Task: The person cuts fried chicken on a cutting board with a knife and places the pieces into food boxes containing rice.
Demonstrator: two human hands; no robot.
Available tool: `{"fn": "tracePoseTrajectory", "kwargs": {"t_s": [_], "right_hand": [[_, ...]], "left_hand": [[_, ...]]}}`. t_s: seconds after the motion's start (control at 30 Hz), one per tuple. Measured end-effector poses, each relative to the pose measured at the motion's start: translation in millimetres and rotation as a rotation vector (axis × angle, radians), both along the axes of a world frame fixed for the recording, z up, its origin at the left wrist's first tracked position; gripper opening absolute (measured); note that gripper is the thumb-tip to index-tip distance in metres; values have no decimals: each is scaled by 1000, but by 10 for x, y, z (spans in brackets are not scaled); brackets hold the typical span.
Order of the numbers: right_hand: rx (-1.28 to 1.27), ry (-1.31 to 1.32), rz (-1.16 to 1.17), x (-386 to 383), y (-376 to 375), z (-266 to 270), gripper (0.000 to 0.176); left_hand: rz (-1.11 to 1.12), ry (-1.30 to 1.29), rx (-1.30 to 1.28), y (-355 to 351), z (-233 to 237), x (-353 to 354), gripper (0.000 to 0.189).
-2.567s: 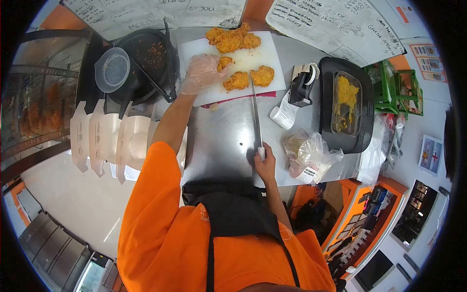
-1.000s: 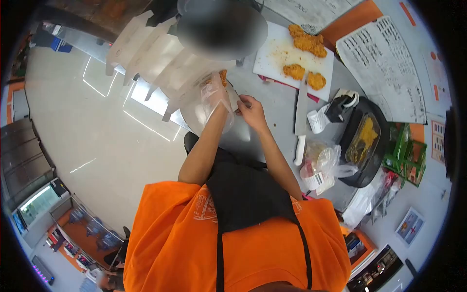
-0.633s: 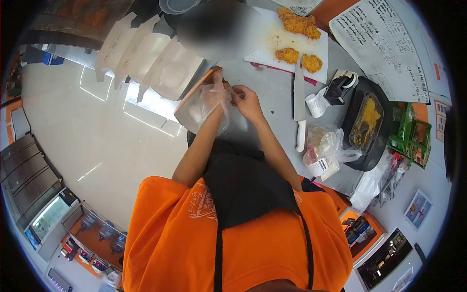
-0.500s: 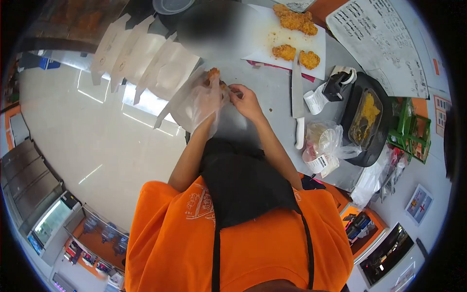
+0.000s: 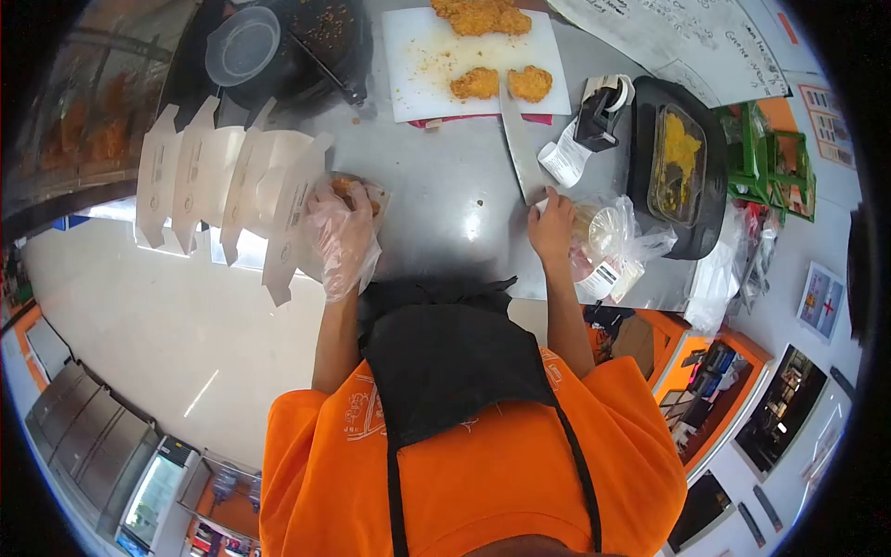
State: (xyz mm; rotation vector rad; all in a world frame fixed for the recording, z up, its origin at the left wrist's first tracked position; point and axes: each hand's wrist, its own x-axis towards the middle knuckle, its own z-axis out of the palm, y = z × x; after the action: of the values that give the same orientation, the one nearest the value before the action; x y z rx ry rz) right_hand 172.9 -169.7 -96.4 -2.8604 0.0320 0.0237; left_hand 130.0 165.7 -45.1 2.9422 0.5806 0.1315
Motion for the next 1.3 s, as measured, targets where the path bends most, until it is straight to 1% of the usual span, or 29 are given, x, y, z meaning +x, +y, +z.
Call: {"fn": "tracePoseTrajectory", "kwargs": {"t_s": [0.03, 0.07, 0.1, 0.13, 0.17, 0.2, 0.23, 0.27, 0.3, 0.33, 0.37, 0.43, 0.5, 0.57, 0.6, 0.67, 0.7, 0.77, 0.8, 0.87, 0.9, 0.97, 1.0, 1.07, 1.1, 1.17, 1.2, 1.27, 1.3], "right_hand": [[2, 2, -11, -9, -37, -30, 41], [10, 35, -22, -12, -61, -64, 45], [22, 75, -25, -27, -66, -101, 48], [35, 94, -16, -35, -74, -141, 48], [122, 78, -25, -30, -104, -177, 48], [207, 55, -36, -1, -110, -180, 48], [217, 63, -31, 17, -117, -176, 48], [294, 148, 0, 20, -142, -155, 46], [368, 232, 32, 23, -151, -115, 45], [382, 179, 43, -5, -101, -70, 39], [386, 183, 48, -29, -73, -69, 39], [629, 194, 5, -50, -33, -72, 37], [646, 179, -16, -80, 6, -143, 36], [663, 166, -39, -119, 14, -223, 35], [680, 163, -38, -119, 17, -253, 34], [696, 164, -39, -152, 6, -298, 34], [691, 151, -44, -150, 10, -306, 33], [686, 141, -52, -172, 5, -312, 33], [679, 130, -46, -176, -1, -313, 33], [672, 120, -39, -186, 6, -304, 33], [666, 126, -55, -190, 20, -285, 33], [661, 139, -58, -200, 47, -249, 32], [653, 155, -67, -191, 57, -234, 32], [643, 171, -71, -175, 58, -232, 31], [649, 156, -73, -180, 49, -250, 31], [653, 146, -71, -191, 41, -251, 31], [641, 135, -66, -185, 55, -240, 32], [628, 128, -57, -194, 69, -238, 32], [633, 137, -71, -186, 71, -243, 33]], "left_hand": [[128, -22, -155, -80, 218, 77, 40], [260, -41, -308, -129, 335, 120, 41], [262, -31, -299, -113, 294, 121, 41], [270, -58, -371, -49, 216, 109, 42], [279, -86, -440, 22, 153, 72, 44], [288, -78, -424, 81, 105, 47, 44], [338, -112, -506, 126, 62, 42, 43], [386, -146, -593, 151, 26, 23, 42], [390, -142, -587, 131, 80, 34, 42], [362, -67, -547, 94, 160, 47, 44], [334, 3, -507, 68, 209, 61, 46], [345, 42, -464, 54, 174, 74, 47], [351, 81, -422, 60, 189, 136, 48], [414, 350, -447, 82, 288, 234, 48], [417, 351, -445, 112, 236, 245, 48], [323, 231, -505, 169, 77, 199, 47], [322, 230, -504, 161, 44, 181, 47], [138, 68, -384, 131, -13, 127, 46], [138, 67, -384, 98, 52, 125, 46], [78, 163, -408, 3, 244, 139, 55], [83, 163, -408, -22, 251, 147, 55], [58, 219, -301, -28, 247, 164, 56], [68, 215, -301, 2, 263, 190, 56], [224, 270, -455, 64, 283, 251, 60], [228, 269, -458, 112, 201, 233, 60], [263, -37, -828, 204, -3, 124, 66], [268, -37, -827, 195, 48, 118, 66], [379, 203, -544, 159, 241, 129, 52], [382, 201, -545, 172, 281, 134, 52]]}}
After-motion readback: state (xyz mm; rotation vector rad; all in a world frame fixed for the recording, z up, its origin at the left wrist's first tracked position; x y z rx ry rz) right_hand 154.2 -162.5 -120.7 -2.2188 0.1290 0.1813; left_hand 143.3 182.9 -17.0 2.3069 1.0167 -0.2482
